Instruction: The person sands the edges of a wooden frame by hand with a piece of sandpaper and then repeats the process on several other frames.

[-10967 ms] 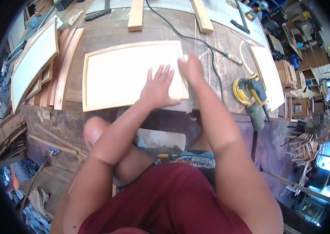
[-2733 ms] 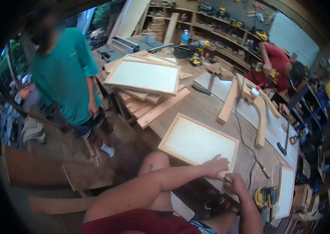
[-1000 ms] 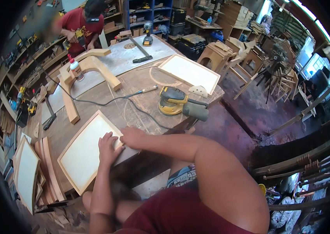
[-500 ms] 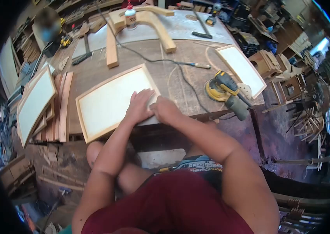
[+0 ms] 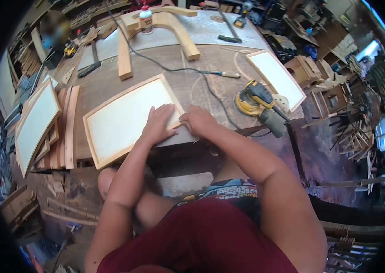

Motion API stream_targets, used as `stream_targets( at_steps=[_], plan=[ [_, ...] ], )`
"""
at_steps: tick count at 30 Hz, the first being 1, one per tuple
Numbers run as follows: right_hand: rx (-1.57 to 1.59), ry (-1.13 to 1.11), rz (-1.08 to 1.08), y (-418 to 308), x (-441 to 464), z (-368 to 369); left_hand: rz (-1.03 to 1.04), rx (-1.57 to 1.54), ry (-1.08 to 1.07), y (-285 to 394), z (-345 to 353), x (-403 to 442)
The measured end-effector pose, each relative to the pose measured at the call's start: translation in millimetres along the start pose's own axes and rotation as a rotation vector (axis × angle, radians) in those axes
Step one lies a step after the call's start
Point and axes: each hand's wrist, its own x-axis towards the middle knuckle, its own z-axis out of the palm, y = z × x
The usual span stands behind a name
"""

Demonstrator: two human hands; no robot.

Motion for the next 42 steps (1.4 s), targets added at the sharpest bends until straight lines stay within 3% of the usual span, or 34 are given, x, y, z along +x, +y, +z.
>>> stream_targets(
  at_steps=[6, 12, 15, 19, 22, 26, 29, 33, 37, 42],
  plan=[
    [0.004, -0.076, -0.056, -30, 6, 9, 0.034, 0.025, 0.015, -2, 2, 2],
    [0.058, 0.007, 0.006, 14, -1, 11, 0.030, 0.026, -0.004, 4, -1, 0],
    [0.018, -0.027, -0.114, -4, 2, 28, 0.038, 0.042, -0.004, 2, 5, 0],
    [0.111, 0.057, -0.056, -10, 1, 18, 0.028, 0.033, -0.016, 1, 3, 0],
    [0.055, -0.003, 0.054, 12, -5, 2, 0.037, 0.035, -0.007, 5, 4, 1],
    [0.140, -0.076, -0.082, -6, 9, 45, 0.048, 0.032, 0.033, -4, 11, -1],
    [0.152, -0.027, -0.061, -25, 4, 19, 0.040, 0.073, -0.003, -11, 17, 4],
    [0.117, 0.035, -0.050, 16, -4, 15, 0.018, 0.023, -0.017, 6, 3, 1],
    [0.013, -0.008, -0.092, -10, -1, 28, 0.033, 0.034, -0.013, -1, 10, 0],
    [0.094, -0.029, -0.034, 13, -4, 11, 0.010, 0.029, -0.018, 8, 1, -1]
  ],
)
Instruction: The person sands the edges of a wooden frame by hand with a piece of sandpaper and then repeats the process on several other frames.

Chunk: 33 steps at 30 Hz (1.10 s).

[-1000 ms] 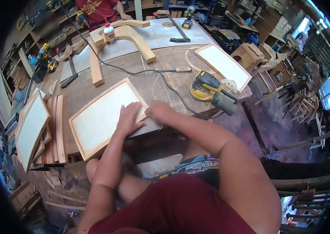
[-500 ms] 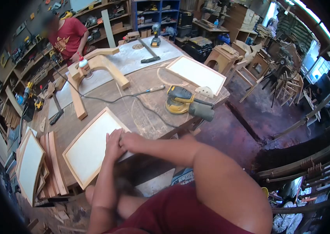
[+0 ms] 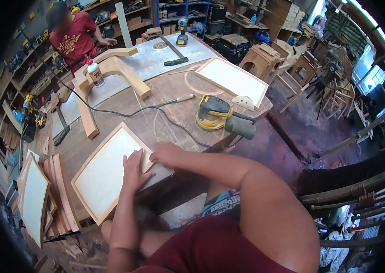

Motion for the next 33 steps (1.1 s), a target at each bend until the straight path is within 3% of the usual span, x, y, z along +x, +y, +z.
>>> stream_targets(
  at_steps=[4, 7, 10, 15, 21, 25, 29, 31, 33],
  plan=[
    [-0.002, -0.027, 0.008, -6, -1, 9, -0.004, -0.011, -0.007, -4, 5, 1],
    [0.089, 0.072, -0.121, -11, -1, 13, 0.011, -0.017, -0.007, -4, 3, 4],
    [0.088, 0.022, -0.005, 13, -6, -7, 0.013, -0.042, -0.003, 0, 0, 2],
    [0.083, 0.116, -0.115, -7, -2, 22, 0.001, -0.030, -0.026, -4, 2, 3],
    [0.006, 0.038, -0.047, 7, -6, -13, 0.000, -0.048, -0.019, 0, -1, 2],
    [0.058, 0.095, -0.077, -12, -5, 13, 0.025, -0.046, -0.013, -4, 2, 3],
    [0.076, 0.105, -0.166, 20, -6, 18, 0.002, -0.036, -0.005, -1, -2, 2],
    [0.076, 0.018, 0.036, 6, -12, -17, -0.008, -0.053, 0.000, -3, -2, 1],
    [0.066, 0.022, 0.027, 1, -13, -13, 0.017, -0.074, 0.003, -5, -2, 1]
  ],
)
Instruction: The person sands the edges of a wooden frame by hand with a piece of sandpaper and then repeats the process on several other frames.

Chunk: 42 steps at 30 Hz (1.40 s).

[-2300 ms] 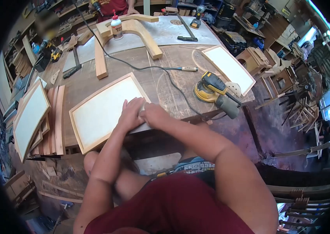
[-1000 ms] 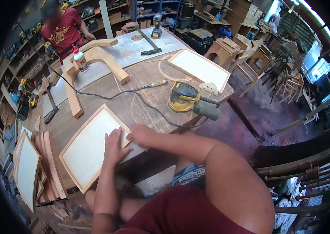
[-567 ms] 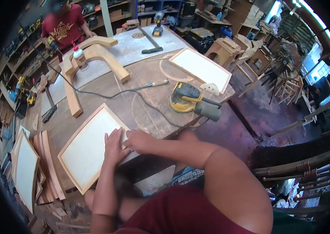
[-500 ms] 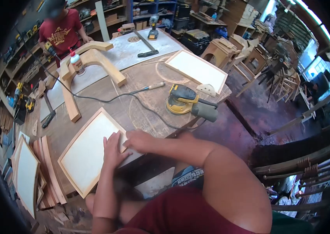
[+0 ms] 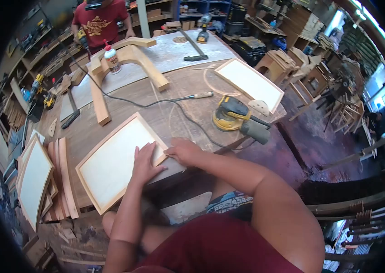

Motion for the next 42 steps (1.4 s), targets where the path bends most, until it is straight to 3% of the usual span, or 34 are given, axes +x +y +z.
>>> stream_targets(
  at_steps=[19, 25, 35, 42],
  plan=[
    [0.116, 0.289, -0.093, 15, -4, 46, -0.035, 0.095, 0.021, -1, 8, 4],
    [0.151, 0.321, -0.092, 15, -5, 47, -0.003, 0.112, 0.120, 0, 11, 2],
    [0.163, 0.348, -0.079, 18, -7, 50, -0.039, 0.100, 0.107, 2, 12, -1],
    [0.146, 0.345, -0.058, 11, -7, 47, 0.047, 0.123, 0.142, -5, 11, 2]
  ],
)
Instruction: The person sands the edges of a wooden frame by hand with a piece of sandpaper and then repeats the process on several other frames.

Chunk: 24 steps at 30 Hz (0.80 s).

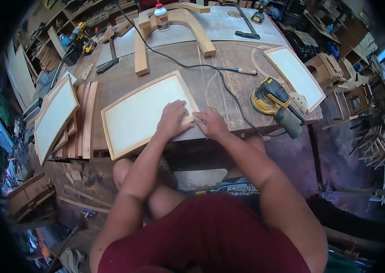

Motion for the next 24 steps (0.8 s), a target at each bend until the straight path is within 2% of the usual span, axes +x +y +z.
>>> stream_targets(
  at_steps=[5, 8, 11, 15, 17, 20, 22, 24],
  plan=[
    [-0.006, -0.198, -0.025, 6, 21, -25, -0.061, -0.034, 0.027, 0, -1, -1],
    [-0.257, -0.373, -0.211, 0, 49, -45, -0.145, 0.001, -0.069, 1, -1, -1],
    [-0.230, -0.477, -0.272, 7, 55, -40, -0.133, -0.034, -0.080, -5, -1, -1],
    [-0.218, -0.426, -0.189, -11, 48, -35, -0.124, -0.052, -0.099, -6, -8, 0],
    [-0.225, -0.443, -0.206, -3, 51, -41, -0.118, -0.062, -0.168, -7, -15, 0],
    [-0.220, -0.475, -0.228, 4, 49, -42, -0.074, -0.080, -0.161, -18, -11, -4],
    [-0.135, -0.375, -0.223, -12, 43, -28, -0.068, -0.091, -0.158, -19, -9, -5],
    [-0.152, -0.366, -0.246, -26, 42, -19, -0.064, -0.094, -0.146, -17, -9, -3]
  ],
)
